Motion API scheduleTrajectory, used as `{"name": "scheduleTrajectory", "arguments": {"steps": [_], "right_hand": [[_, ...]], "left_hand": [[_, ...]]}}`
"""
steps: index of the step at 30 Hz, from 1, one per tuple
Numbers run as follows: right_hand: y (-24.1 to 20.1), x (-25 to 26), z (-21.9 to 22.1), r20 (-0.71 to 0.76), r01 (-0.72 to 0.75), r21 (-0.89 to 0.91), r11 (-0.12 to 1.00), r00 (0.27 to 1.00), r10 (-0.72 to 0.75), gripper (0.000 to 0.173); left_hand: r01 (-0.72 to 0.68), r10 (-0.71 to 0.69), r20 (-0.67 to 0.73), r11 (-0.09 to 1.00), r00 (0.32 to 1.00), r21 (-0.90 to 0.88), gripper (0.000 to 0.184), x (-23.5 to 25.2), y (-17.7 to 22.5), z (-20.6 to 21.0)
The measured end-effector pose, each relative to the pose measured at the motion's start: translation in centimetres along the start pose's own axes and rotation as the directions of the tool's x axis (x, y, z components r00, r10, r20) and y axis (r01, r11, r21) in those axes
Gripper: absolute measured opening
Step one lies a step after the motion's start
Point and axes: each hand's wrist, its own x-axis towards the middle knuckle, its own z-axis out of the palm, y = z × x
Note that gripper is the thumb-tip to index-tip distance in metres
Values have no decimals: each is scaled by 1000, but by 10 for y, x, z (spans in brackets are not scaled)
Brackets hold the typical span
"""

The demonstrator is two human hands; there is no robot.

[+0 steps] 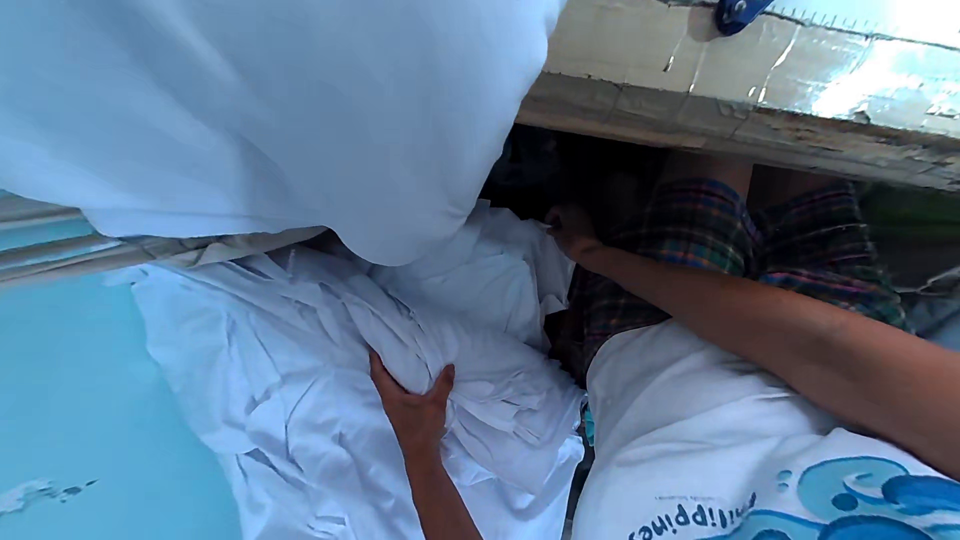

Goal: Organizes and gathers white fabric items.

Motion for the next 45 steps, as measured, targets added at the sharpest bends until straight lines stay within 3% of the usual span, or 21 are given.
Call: {"name": "scheduleTrajectory", "arguments": {"steps": [3, 6, 11, 13, 15, 19, 22, 27, 30, 32, 33, 37, 40, 42, 43, 45], "right_hand": [[-3, -2, -6, -53, -2, 7, 1000, 999, 2, 41], [-5, 0, -18, 78, -18, -111, 994, 997, 27, 52], [-21, -18, -49, 339, -6, -235, 972, 937, 87, 23], [-20, -28, -53, 388, -53, -72, 996, 919, 77, 20], [-18, -48, -57, 452, -37, 138, 990, 891, -30, 18], [-10, -77, -55, 561, 15, 522, 853, 747, -357, 31], [-5, -74, -48, 567, -73, 659, 749, 703, -430, 34], [-5, -83, -30, 657, -376, 673, 637, 699, -282, 27], [-18, -99, -5, 665, -568, 581, 582, 745, 63, 33], [-24, -98, 2, 720, -690, 523, 500, 672, 176, 42], [-23, -97, 2, 749, -713, 505, 487, 642, 163, 44], [-23, -94, -9, 750, -565, 536, 627, 660, -46, 32], [-45, -98, -23, 600, -283, 558, 780, 787, -143, 23], [-54, -99, -37, 314, 22, 574, 819, 918, -244, 14], [-55, -97, -51, 128, 170, 554, 815, 950, -285, 12], [-50, -90, -83, -246, 366, 449, 815, 928, -281, 5]], "left_hand": [[8, -8, -2, 1000, 1000, 0, 118, -1, 2, 0], [8, -8, -4, 1000, 1000, 16, 116, -1, 1, 1], [20, -20, -1, 1000, 1000, 13, 119, -2, 3, 1], [18, -18, 0, 1000, 1000, 7, 119, -2, 3, 1], [10, -10, -2, 1000, 1000, 7, 119, -2, 1, 1], [7, -7, -7, 1000, 1000, -25, 118, -2, -2, 1], [0, 0, -12, 1000, 1000, -30, 118, -1, -4, 2], [-2, 2, -10, 1000, 1000, -29, 119, 0, -5, 3], [10, -11, -15, 999, 1000, -35, 118, 0, -5, 4], [15, -15, -14, 1000, 1000, -23, 119, 1, -6, 4], [14, -14, -16, 1000, 1000, -26, 119, 1, -7, 4], [-2, 1, -23, 999, 1000, -46, 119, 2, -7, 6], [-24, 23, -18, 999, 1000, -46, 120, 2, -9, 6], [-26, 25, -19, 999, 999, -45, 119, 1, -9, 5], [-20, 20, -17, 999, 1000, -46, 118, 1, -9, 5], [-9, 8, -9, 999, 1000, -42, 117, 2, -7, 5]]}}
